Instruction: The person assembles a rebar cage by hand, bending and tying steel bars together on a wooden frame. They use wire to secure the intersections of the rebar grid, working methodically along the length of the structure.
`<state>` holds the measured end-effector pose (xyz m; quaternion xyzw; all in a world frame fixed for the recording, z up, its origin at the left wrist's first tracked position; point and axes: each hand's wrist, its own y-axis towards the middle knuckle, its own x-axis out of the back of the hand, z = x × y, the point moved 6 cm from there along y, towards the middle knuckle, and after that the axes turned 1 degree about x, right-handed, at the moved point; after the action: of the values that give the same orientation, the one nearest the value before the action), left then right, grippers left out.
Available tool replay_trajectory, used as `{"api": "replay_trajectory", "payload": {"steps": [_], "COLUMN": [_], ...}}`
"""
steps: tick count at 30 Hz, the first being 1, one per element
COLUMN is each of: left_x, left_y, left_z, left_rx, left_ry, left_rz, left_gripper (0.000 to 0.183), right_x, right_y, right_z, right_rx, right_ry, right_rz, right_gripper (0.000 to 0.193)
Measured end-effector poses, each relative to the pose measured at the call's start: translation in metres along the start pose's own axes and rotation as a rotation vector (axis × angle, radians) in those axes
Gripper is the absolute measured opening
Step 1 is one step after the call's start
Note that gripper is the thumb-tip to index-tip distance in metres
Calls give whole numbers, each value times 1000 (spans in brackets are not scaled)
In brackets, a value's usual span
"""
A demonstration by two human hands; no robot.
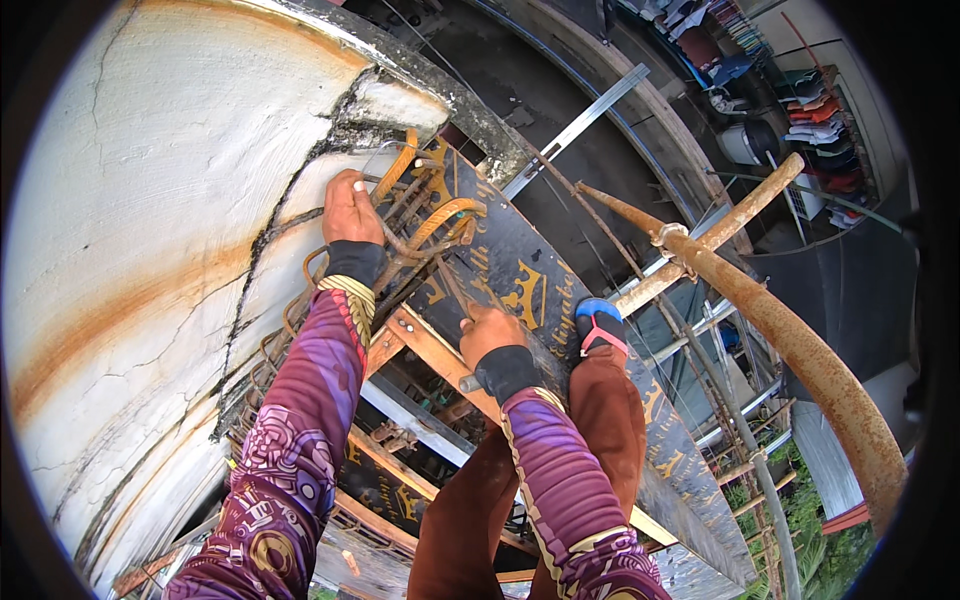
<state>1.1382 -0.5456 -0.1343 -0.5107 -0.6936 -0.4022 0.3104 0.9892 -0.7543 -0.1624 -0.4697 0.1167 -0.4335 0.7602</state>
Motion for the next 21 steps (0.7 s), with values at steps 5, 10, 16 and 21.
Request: {"api": "replay_trajectory", "payload": {"steps": [5,10,16,21], "left_x": [0,-3,-2,-3], "left_y": [0,1,-2,-2], "left_z": [0,1,6,7], "left_rx": [-48,-13,6,27], "left_ry": [26,-16,-14,-2], "left_rz": [-31,4,19,30], "left_gripper": [16,17,19,21], "right_x": [19,9,28,31], "right_y": [9,-11,-78,-148], "right_z": [-6,12,22,21], "right_rx": [34,8,57,2], "right_ry": [-20,-60,23,85], "right_rz": [-18,57,-76,-33], "right_gripper": [28,28,28,40]}}
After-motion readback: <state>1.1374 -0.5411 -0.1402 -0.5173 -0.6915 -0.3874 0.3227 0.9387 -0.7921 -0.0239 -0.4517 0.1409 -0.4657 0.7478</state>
